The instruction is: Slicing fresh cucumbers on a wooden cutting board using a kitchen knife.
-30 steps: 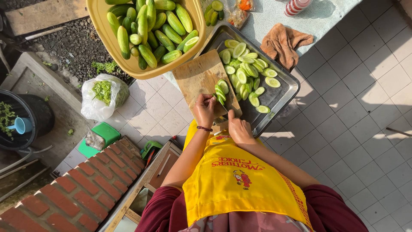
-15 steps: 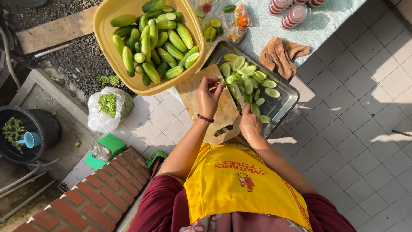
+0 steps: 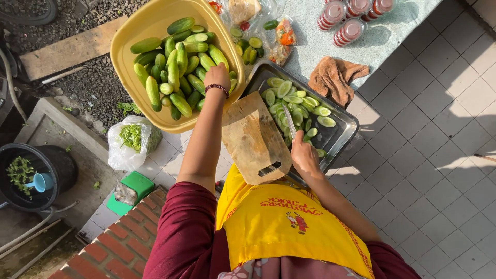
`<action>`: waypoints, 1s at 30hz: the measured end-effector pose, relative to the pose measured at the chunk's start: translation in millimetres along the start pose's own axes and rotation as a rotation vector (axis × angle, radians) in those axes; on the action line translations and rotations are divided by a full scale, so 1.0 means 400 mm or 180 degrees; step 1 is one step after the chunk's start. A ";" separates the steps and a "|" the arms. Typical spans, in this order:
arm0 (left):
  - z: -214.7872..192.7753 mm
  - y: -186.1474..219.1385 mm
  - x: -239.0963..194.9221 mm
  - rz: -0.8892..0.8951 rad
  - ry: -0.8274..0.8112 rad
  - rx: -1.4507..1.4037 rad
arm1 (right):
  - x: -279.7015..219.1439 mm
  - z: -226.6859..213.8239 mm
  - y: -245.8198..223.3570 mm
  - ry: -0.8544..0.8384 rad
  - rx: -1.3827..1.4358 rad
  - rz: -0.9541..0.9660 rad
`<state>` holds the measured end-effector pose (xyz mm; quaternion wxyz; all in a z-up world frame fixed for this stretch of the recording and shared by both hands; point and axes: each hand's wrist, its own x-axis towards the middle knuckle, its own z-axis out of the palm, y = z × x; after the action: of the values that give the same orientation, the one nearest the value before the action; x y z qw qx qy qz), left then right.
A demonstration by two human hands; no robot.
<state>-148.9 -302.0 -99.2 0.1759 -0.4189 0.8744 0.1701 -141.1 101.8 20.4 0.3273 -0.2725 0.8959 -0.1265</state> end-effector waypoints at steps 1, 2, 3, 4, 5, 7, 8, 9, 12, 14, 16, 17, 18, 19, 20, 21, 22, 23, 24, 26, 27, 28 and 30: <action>0.024 -0.009 0.020 0.0005 -0.0016 0.0006 | -0.003 -0.007 -0.006 -0.0009 0.0005 0.0015; 0.045 -0.022 0.041 -0.0012 -0.0070 0.0014 | -0.004 -0.014 -0.014 -0.0066 0.0030 0.0048; 0.065 -0.035 0.061 -0.0029 -0.0124 0.0022 | -0.005 -0.022 -0.023 -0.0122 0.0055 0.0082; 0.050 -0.042 0.056 -0.0013 -0.0116 0.0023 | 0.001 -0.017 -0.024 -0.0105 0.0058 0.0089; 0.034 -0.049 0.050 0.0278 -0.0257 0.0291 | 0.007 -0.012 -0.025 -0.0158 0.0006 0.0068; 0.014 -0.064 0.019 0.0569 -0.0420 0.0571 | 0.000 0.015 -0.013 -0.0230 -0.0036 0.0062; 0.001 -0.066 0.006 0.0585 -0.0398 0.0365 | 0.001 0.030 -0.001 -0.0011 -0.0171 -0.0344; -0.012 -0.069 -0.008 0.0602 -0.0375 0.0160 | 0.000 0.046 0.011 0.0210 -0.0306 -0.0749; -0.115 -0.040 -0.120 0.0633 -0.0230 -0.0585 | 0.054 0.174 0.071 -0.0026 -0.0650 -0.0758; -0.178 -0.013 -0.196 0.0589 0.0294 -0.1067 | -0.001 0.059 0.011 -0.0019 -0.0546 -0.0533; -0.276 0.033 -0.306 0.0551 0.0820 -0.1542 | -0.017 -0.017 -0.022 -0.0009 -0.0437 -0.0303; -0.338 0.064 -0.384 0.0602 0.1351 -0.1800 | -0.012 -0.034 -0.023 -0.0105 -0.0445 -0.0112; -0.394 0.093 -0.470 0.0642 0.1866 -0.2055 | -0.018 -0.048 -0.021 -0.0220 -0.0457 0.0090; -0.399 0.121 -0.542 0.0629 0.1848 -0.2057 | -0.053 -0.102 -0.064 -0.0239 -0.0462 0.0098; -0.404 0.148 -0.613 0.0588 0.1418 -0.2073 | -0.083 -0.157 -0.107 -0.0353 -0.0137 0.0252; -0.410 0.176 -0.686 0.0548 0.0988 -0.2086 | -0.115 -0.211 -0.149 -0.0466 0.0188 0.0406; -0.313 0.184 -0.705 0.0517 0.0999 -0.2087 | -0.134 -0.223 -0.174 -0.0486 0.0175 0.0384; -0.215 0.194 -0.725 0.0484 0.0607 -0.1900 | -0.155 -0.236 -0.198 -0.0632 0.0129 0.0344; -0.120 0.207 -0.737 0.0477 0.0230 -0.1712 | -0.171 -0.250 -0.222 -0.0748 0.0087 0.0306; 0.003 0.220 -0.753 0.0258 0.0233 -0.1672 | -0.138 -0.101 -0.137 -0.0667 -0.0048 0.0109; 0.063 0.226 -0.757 0.0043 0.0213 -0.1626 | -0.118 -0.027 -0.096 -0.0596 -0.0176 -0.0068; 0.066 0.229 -0.775 0.0028 0.0208 -0.1632 | -0.120 -0.014 -0.096 -0.0610 -0.0184 -0.0071; 0.067 0.236 -0.796 0.0112 0.0406 -0.1921 | -0.111 0.007 -0.101 -0.0635 -0.0163 -0.0122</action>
<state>-32.4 -20.1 34.8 -0.0146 -0.4469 0.8008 0.3985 -94.7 94.1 57.8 0.4053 -0.3092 0.8564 -0.0821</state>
